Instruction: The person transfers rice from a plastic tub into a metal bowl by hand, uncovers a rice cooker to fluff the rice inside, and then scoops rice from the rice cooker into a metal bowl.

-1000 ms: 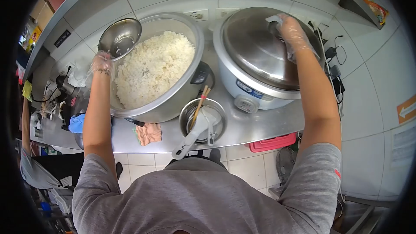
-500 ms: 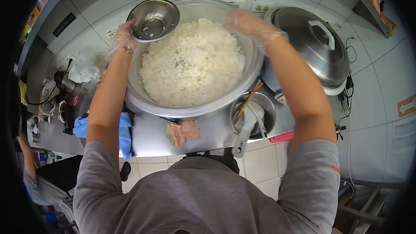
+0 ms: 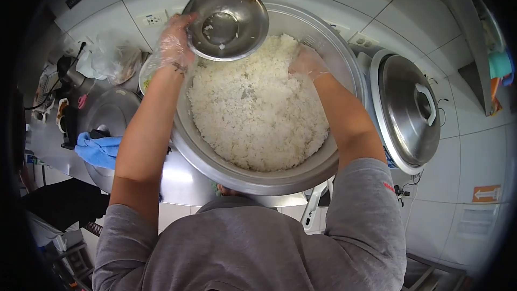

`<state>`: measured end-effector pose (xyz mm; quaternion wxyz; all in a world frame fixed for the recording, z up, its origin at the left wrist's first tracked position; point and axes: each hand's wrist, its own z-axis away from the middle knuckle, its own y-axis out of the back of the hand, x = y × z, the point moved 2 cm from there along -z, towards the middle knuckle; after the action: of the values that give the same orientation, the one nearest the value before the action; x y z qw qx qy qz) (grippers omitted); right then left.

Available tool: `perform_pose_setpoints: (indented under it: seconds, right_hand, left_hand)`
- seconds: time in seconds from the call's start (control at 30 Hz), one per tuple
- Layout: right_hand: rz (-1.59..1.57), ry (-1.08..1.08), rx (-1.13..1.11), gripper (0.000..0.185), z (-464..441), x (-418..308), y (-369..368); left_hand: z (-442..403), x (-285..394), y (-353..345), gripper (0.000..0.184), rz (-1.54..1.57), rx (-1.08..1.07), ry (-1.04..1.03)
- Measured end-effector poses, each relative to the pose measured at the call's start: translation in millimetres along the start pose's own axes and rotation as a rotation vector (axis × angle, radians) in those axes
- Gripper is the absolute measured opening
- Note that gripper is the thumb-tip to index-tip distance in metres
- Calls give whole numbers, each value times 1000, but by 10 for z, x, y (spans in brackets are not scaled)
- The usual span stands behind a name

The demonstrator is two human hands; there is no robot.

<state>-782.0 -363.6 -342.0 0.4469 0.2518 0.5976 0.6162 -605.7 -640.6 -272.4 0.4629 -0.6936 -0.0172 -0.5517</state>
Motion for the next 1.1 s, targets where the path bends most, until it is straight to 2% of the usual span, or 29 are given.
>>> perform_pose_setpoints:
  seconds: [0.07,0.1,0.17,0.3,0.37,0.4,0.47,0.5,0.53,0.57,0.6,0.63,0.67,0.73,0.77,0.8,0.83,0.87,0.9,0.97,1.0,1.03,1.07,1.1]
  right_hand:
    - [171,-33,10,46,128,-244,53]
    - [176,-36,-4,46,181,-271,2]
    - [154,-27,207,34,272,-294,-33]
    - [123,-99,62,35,72,-148,-27]
    - [178,-2,-167,63,-26,-99,114]
    - [184,7,-162,63,-5,-51,205]
    - [-541,149,88,44,55,-46,423]
    - [-727,96,39,50,51,-158,540]
    - [-910,40,-10,57,61,-293,728]
    - [-912,46,-13,57,228,-548,887]
    - [-883,48,2,66,513,-874,985]
    - [-858,44,21,75,677,-1013,1021]
    - [-869,35,29,75,694,-951,1017]
    - [-990,330,-17,82,649,-807,1001]
    - [-739,161,-6,85,227,-538,897]
    - [-741,165,0,85,54,-342,717]
    - [-503,191,-2,82,-86,-189,538]
    - [-265,216,-1,79,-177,-134,432]
    - [-268,221,5,79,-190,-171,356]
    - [132,257,-14,83,-158,-311,168]
    - [131,262,-25,83,-194,-367,142]
    - [146,203,-131,87,-249,-416,115]
    - [165,142,-234,91,-284,-453,84]
    - [168,147,-241,91,-290,-473,13]
  left_hand:
    - [29,29,-20,21,-11,27,0]
    - [30,41,-6,23,-28,40,-20]
    - [-51,20,87,23,-25,52,-29]
    - [54,53,30,21,16,79,-7]
    - [14,54,49,20,-75,74,4]
    - [12,32,48,20,-69,78,-6]
    - [24,-25,83,25,-236,-7,125]
    - [26,-66,118,25,-238,5,119]
    - [14,-141,127,32,-276,18,196]
    - [-11,-227,118,38,-314,25,275]
    - [-33,-325,115,45,-355,27,361]
    - [-76,-381,130,43,-489,4,301]
    - [-75,-414,112,43,-500,-7,304]
    - [-63,-453,110,34,-330,32,317]
    - [-93,-439,148,34,-332,28,312]
    - [-138,-406,213,29,-450,-7,280]
    - [-174,-362,242,26,-568,-41,246]
    - [-149,-298,201,26,-569,-41,236]
    - [-75,-228,138,25,-460,-8,246]
    - [-94,-198,162,25,-353,31,257]
    - [-180,-234,230,25,-543,-25,110]
    - [-272,-298,326,24,-732,-81,-35]
    - [-379,-379,421,24,-732,-70,-28]
    - [-523,-457,507,24,-780,-115,-141]
